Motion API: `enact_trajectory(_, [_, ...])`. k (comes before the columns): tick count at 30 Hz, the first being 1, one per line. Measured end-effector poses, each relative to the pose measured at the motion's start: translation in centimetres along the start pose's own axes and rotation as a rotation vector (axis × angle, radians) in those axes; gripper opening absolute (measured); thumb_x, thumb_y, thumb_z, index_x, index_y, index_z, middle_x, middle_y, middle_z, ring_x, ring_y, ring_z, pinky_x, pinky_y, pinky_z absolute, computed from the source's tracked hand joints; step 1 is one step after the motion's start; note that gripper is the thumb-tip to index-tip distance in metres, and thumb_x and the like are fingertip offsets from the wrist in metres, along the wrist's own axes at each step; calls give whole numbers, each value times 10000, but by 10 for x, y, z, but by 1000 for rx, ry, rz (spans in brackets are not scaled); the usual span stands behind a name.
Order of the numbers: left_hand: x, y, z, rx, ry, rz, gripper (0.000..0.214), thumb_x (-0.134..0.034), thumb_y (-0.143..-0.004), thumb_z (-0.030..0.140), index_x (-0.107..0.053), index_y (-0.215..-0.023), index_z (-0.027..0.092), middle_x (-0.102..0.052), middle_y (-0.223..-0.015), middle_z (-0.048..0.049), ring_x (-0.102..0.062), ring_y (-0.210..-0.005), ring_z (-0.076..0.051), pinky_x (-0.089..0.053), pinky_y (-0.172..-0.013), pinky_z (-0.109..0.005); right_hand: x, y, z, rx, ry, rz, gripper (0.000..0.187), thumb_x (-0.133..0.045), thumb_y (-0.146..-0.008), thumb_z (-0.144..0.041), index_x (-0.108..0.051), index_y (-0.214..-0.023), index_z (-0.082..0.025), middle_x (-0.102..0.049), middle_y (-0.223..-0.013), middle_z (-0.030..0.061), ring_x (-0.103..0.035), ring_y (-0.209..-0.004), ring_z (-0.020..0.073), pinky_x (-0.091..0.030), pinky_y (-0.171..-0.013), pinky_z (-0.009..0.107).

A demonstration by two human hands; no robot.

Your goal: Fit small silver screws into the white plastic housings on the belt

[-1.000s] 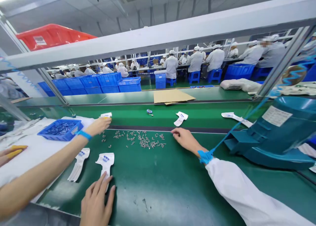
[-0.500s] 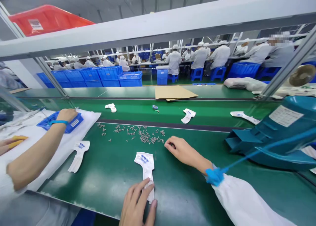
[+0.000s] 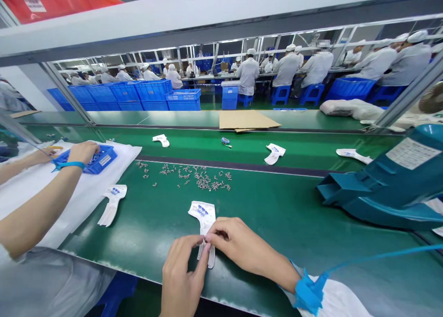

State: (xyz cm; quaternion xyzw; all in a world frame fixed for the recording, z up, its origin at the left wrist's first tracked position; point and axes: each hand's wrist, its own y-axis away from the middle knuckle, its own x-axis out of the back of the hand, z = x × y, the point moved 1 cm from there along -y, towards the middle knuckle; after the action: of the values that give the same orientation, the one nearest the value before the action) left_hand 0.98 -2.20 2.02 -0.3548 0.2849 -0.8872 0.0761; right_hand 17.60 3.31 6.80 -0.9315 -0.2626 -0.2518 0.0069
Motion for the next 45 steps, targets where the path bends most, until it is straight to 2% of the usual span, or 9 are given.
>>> enact_trajectory(3, [0,-1,1,4,19,-16,133,-519,-977,146,-614,-1020,230,-674,-888,-35,-629,-808,-170,-495,-719,-290,-1,-1,1,-21,-20,4,271,-549,-956,-378,-714,-817,-213,-681,-820,8,-557,-710,152,-397,-631,243])
enact_trajectory(10, [-2,-3,0,0,-13,108,98,-539,-959,136,-599,-932,208,-633,-766,-13,-604,-707,-159,-476,-650,-275,-8,-9,9,-100,-301,-26,265,-581,-927,-424,-664,-872,-178,-673,-802,16,-572,-726,153,-434,-671,247])
enact_trajectory(14, [-1,-3,-11,49,-54,-71,187,-554,-967,217,-586,-1151,219,-681,-1046,-68,-632,-972,-212,-520,-820,-339,-3,-12,7,-108,-77,-32,236,-524,-952,-379,-643,-863,-195,-636,-754,-1,-526,-661,141,-377,-587,238])
enact_trajectory(19, [-1,0,-25,52,-178,-331,474,-605,-934,323,-485,-1383,228,-566,-1399,-92,-476,-1315,-308,-459,-1026,-483,-1,-19,4,-89,293,-98,256,-477,-960,-325,-606,-773,-208,-633,-743,16,-541,-690,169,-352,-592,257])
enact_trajectory(27, [-2,0,-22,68,-181,-351,445,-610,-922,315,-531,-1348,216,-613,-1358,-85,-506,-1298,-304,-470,-1019,-475,-5,-32,5,-133,483,-125,66,-537,-909,-247,-554,-849,-224,-662,-792,28,-561,-688,181,-296,-558,268])
enact_trajectory(35, [-3,0,-23,77,-191,-357,448,-602,-923,320,-525,-1353,223,-611,-1364,-76,-499,-1299,-307,-466,-1018,-477,2,-33,11,-149,380,-134,90,-555,-917,-312,-561,-865,-239,-684,-795,16,-603,-704,187,-342,-552,256])
enact_trajectory(37, [-3,0,-23,79,-201,-348,445,-604,-919,308,-528,-1349,220,-609,-1368,-76,-504,-1291,-306,-470,-1012,-474,14,-35,19,-121,362,-77,154,-495,-955,-323,-600,-883,-235,-702,-821,25,-630,-743,196,-389,-590,266])
enact_trajectory(41, [-4,0,-24,46,-217,-332,437,-599,-918,306,-533,-1339,211,-611,-1366,-76,-516,-1275,-310,-483,-991,-476,46,-52,50,-149,584,276,196,-488,-950,-259,-646,-1057,-217,-700,-1055,90,-654,-926,241,-450,-731,313])
enact_trajectory(45, [-5,1,-26,43,-234,-322,443,-598,-916,314,-535,-1343,216,-619,-1356,-82,-530,-1264,-314,-497,-973,-474,59,-71,81,-206,649,375,218,-567,-914,-332,-661,-1051,-191,-669,-1068,124,-654,-942,273,-455,-722,326])
